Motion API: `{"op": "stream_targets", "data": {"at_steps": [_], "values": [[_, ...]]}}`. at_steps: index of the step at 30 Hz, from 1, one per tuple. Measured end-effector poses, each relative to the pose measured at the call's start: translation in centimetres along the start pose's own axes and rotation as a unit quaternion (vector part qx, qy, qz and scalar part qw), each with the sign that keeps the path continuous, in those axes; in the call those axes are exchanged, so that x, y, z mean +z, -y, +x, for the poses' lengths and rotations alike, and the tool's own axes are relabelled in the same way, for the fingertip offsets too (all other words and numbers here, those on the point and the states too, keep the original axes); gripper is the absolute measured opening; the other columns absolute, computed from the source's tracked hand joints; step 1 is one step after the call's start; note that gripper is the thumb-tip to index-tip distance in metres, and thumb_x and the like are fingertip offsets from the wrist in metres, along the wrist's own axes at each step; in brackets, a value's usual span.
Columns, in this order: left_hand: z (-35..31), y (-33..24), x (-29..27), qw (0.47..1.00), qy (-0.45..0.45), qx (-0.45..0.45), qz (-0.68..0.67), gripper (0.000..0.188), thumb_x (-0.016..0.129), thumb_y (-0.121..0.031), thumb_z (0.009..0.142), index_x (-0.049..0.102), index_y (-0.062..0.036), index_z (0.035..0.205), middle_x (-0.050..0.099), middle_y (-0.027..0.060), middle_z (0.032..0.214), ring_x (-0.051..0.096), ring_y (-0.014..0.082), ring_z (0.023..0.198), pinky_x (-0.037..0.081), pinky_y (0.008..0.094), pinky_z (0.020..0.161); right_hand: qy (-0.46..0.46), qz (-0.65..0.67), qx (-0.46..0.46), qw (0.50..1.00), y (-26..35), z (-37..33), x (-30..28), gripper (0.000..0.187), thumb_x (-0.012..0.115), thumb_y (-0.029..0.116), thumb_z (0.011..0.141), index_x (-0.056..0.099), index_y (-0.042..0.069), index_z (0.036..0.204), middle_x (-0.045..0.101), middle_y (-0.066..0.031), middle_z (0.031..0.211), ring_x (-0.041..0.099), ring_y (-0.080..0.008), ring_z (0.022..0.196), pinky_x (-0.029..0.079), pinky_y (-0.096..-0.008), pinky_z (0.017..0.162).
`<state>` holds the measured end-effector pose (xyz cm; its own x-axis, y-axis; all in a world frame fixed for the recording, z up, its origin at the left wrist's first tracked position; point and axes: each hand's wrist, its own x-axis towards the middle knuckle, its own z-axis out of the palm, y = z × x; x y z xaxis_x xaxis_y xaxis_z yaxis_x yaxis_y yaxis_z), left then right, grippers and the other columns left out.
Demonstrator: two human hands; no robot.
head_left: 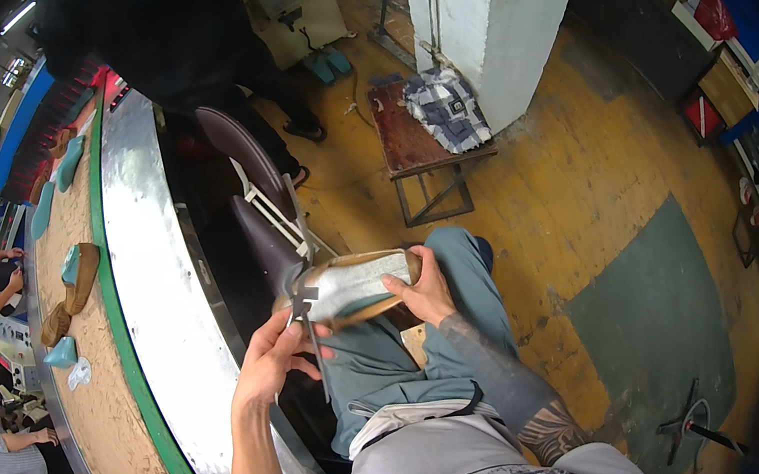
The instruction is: The person sits on the floor and uses a metal tool to scrape and shape the surface of a shoe last. They repeatedly scrape the sides and bottom of the last, then place it on a nearby table and pick up another last to continue the process.
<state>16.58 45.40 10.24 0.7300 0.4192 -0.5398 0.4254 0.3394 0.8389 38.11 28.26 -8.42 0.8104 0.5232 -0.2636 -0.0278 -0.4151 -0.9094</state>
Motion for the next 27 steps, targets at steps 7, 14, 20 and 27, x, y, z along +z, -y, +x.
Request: {"op": "stream_targets", "data": {"at_steps": [7,14,20,27], "values": [[7.6,-0.4,0.4,0.983,0.105,-0.092,0.122,0.051,0.044,-0.012,0.115,0.045,-0.0017,0.165,0.072,0.0199,0.129,0.078,0.0359,0.112,0.071,0.0464,0.081,0.214,-0.068,0.023,0.974,2.4,5.7,-1.9,0.091,0.099,0.04,0.072,0.064,-0.005,0.143,0.073,-0.0231,0.14,0.069,-0.0372,0.133,0.053,-0.0442,0.11],[14.6,-3.8,1.2,0.916,0.154,-0.134,0.346,0.055,0.053,-0.02,0.112,0.047,-0.0038,0.164,0.074,0.0153,0.122,0.08,0.0303,0.096,0.072,0.0451,0.077,0.277,-0.29,-0.06,0.914,7.0,6.5,-1.0,0.102,0.1,0.052,0.062,0.065,0.002,0.144,0.074,-0.0215,0.139,0.071,-0.0399,0.131,0.058,-0.049,0.106],[9.6,2.6,3.5,0.787,-0.027,0.155,0.596,0.05,0.054,-0.013,0.109,0.05,0.0105,0.153,0.075,0.039,0.104,0.072,0.0584,0.101,0.059,0.0618,0.089,0.234,-0.329,-0.133,0.905,7.4,3.7,-0.9,0.081,0.092,0.041,0.079,0.065,0.005,0.145,0.073,-0.0188,0.137,0.069,-0.0395,0.13,0.054,-0.0569,0.104],[6.9,-2.3,5.0,0.77,0.012,0.086,0.632,0.038,0.051,-0.018,0.111,0.058,0.0027,0.143,0.076,0.0359,0.104,0.076,0.052,0.104,0.059,0.0613,0.086,0.125,-0.334,-0.267,0.895,4.4,1.1,0.4,0.07,0.082,0.036,0.094,0.061,0.003,0.152,0.064,-0.0161,0.145,0.056,-0.0363,0.137,0.046,-0.0546,0.112]]}}
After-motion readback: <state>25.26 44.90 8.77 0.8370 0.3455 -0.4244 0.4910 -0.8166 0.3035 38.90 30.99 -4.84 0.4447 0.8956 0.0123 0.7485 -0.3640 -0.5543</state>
